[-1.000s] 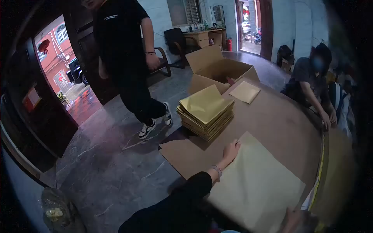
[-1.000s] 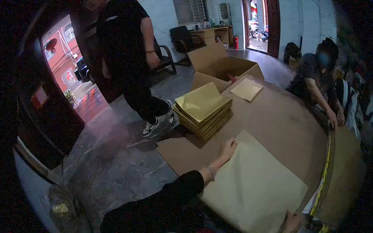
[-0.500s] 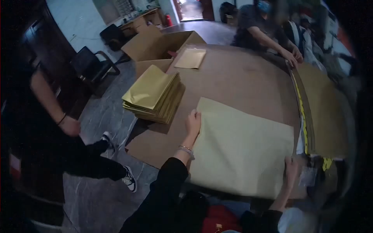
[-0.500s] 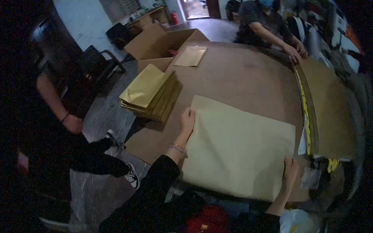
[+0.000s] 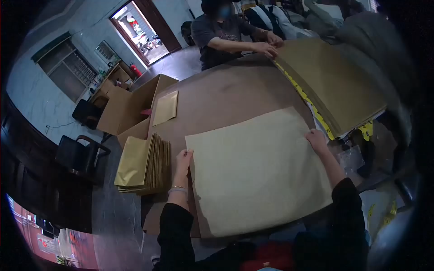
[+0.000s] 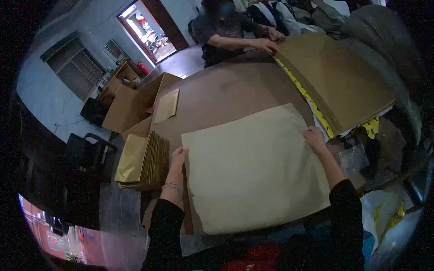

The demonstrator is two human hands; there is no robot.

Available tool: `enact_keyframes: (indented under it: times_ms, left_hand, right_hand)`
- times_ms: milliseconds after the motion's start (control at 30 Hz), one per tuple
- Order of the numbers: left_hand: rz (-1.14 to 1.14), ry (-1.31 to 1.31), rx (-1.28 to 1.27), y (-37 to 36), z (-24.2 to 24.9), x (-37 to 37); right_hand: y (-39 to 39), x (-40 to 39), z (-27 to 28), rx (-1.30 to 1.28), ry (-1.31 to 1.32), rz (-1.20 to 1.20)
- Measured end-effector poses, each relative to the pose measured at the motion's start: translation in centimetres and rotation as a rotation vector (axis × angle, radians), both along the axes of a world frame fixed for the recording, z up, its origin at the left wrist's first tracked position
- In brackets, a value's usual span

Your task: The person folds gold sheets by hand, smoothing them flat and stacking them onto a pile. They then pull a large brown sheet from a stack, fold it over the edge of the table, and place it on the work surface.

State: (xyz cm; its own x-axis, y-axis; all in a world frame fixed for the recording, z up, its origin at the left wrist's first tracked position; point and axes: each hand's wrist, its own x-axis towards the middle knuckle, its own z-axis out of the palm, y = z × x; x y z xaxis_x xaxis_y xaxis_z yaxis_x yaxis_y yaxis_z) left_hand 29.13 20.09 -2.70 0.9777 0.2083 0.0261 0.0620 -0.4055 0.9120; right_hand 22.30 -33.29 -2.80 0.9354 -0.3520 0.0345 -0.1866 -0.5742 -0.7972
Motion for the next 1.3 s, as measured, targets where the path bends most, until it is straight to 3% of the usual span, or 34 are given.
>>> enact_keyframes:
  times_ms: [33, 100, 133, 233, 267, 333, 367, 433, 467, 500, 533, 600, 633, 667, 733, 767, 800, 1000, 1200, 1300]
  left_hand:
    - [-0.004, 0.101, -0.133, -1.3, 2.0, -0.8]
    - [-0.008, 0.145, -0.182, -1.1, 1.2, -0.1]
    - [0.004, 0.203, -0.227, -1.5, 1.8, -0.2]
    - [0.060, 0.386, -0.064, -5.6, 6.3, -4.6]
    - [0.058, 0.386, -0.049, -5.5, 5.4, -4.9]
    - [-0.222, 0.174, -0.302, -4.5, 3.4, -5.9]
    - [-0.224, 0.171, -0.293, -4.1, 2.7, -6.0]
    - [-0.145, 0.137, -0.141, -3.7, 1.6, -5.8]
    - [-0.091, 0.101, -0.200, -3.7, 0.8, -5.3]
    - [-0.092, 0.107, -0.204, -3.9, 0.8, -5.0]
    - [-0.029, 0.162, -0.218, -4.1, 1.3, -4.5]
    - [0.090, 0.299, -0.128, -3.8, 1.6, -3.2]
    - [0.089, 0.301, -0.139, -4.1, 1.8, -3.0]
    - [0.078, 0.261, -0.197, -4.6, 2.1, -3.0]
    - [0.070, 0.171, -0.270, -4.3, 1.3, -3.1]
    - [0.073, 0.172, -0.269, -3.7, 0.6, -3.0]
    - [0.055, 0.165, -0.279, -3.0, 0.1, -2.9]
    - [0.071, 0.157, -0.291, -4.2, 1.8, -3.9]
    - [0.098, 0.140, -0.245, -2.6, 1.0, -4.5]
    - [0.073, 0.146, -0.202, -1.5, 0.6, -5.3]
  right_hand:
    - [-0.1, 0.9, 0.2, 0.000, -0.012, -0.013]
    - [-0.4, 2.9, -0.4, 0.101, -0.081, 0.006]
    - [-0.6, 4.7, -1.7, 0.022, -0.103, -0.057]
    - [-1.2, 6.8, -2.4, -0.012, -0.116, -0.080]
    - [-1.1, 7.3, -2.1, -0.026, -0.095, -0.076]
    - [-1.5, 8.8, -3.4, -0.019, -0.136, -0.102]
    - [-1.4, 9.4, -3.8, 0.097, -0.113, -0.115]
    - [-1.4, 9.9, -2.7, 0.057, -0.064, -0.086]
    - [-1.3, 9.6, -2.0, 0.011, -0.002, -0.054]
    - [-0.2, 8.6, 0.1, 0.131, 0.011, -0.100]
    - [-1.4, 9.6, -2.2, 0.123, 0.017, -0.100]
    - [-4.6, 12.3, -8.3, -0.149, -0.167, 0.165]
    - [-1.6, 9.7, -0.9, -0.026, 0.070, -0.009]
    - [-1.8, 9.0, 0.4, -0.037, 0.070, -0.009]
    - [-1.5, 7.6, 1.6, 0.302, 0.080, -0.011]
    - [-1.0, 5.9, 4.9, 0.442, 0.284, 0.055]
    - [-1.1, 4.3, 5.9, 0.443, 0.286, 0.057]
    - [-2.2, -8.6, 5.6, 0.457, 0.151, 0.373]
    - [-3.4, -16.8, 5.8, 0.343, 0.488, 0.417]
    - [-2.8, -17.6, 5.2, 0.340, 0.553, 0.229]
